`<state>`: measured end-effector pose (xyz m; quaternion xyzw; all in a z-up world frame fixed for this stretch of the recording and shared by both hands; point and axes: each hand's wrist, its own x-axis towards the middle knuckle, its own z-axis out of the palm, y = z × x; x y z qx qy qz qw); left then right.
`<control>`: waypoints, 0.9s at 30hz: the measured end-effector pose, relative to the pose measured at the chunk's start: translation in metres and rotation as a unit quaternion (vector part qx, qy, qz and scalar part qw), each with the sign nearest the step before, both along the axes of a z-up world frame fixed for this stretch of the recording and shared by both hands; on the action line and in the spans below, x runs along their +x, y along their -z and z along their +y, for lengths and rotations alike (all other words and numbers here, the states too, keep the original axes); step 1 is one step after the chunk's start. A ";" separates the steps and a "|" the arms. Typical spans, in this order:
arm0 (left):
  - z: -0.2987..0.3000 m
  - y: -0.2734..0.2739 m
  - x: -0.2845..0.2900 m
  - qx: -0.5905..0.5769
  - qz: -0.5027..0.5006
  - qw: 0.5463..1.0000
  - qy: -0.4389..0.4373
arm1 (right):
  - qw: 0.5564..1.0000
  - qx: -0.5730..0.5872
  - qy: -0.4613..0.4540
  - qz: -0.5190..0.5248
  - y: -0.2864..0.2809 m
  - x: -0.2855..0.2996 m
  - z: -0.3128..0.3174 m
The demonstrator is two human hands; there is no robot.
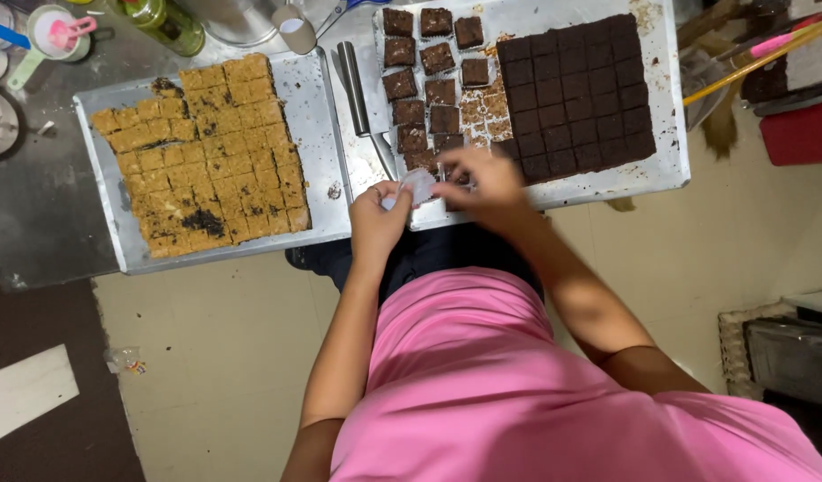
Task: The person places squares of dark cake into white paper liners by hand and arranges them on a metal tray.
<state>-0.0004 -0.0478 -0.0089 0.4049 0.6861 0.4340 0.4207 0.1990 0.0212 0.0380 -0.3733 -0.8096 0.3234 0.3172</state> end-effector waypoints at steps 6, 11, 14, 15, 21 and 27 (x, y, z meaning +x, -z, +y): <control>0.003 -0.001 -0.007 -0.031 0.069 0.997 -0.017 | 0.941 0.129 0.069 -0.305 0.027 0.073 0.037; 0.007 0.003 -0.005 0.032 0.019 0.999 -0.005 | 0.930 0.144 0.030 -0.337 0.033 0.083 0.035; 0.014 0.010 -0.001 -0.013 -0.043 0.999 0.004 | 0.934 0.126 0.020 -0.335 0.022 0.084 0.035; 0.016 0.015 0.000 -0.029 -0.074 0.997 0.007 | 0.940 0.105 0.010 -0.324 0.018 0.082 0.035; 0.015 0.021 0.008 -0.021 -0.086 0.995 0.055 | 0.952 0.111 -0.011 -0.284 0.055 0.094 0.038; 0.014 0.001 0.007 -0.065 -0.103 0.991 0.054 | 0.966 0.118 -0.017 -0.229 0.065 0.104 0.030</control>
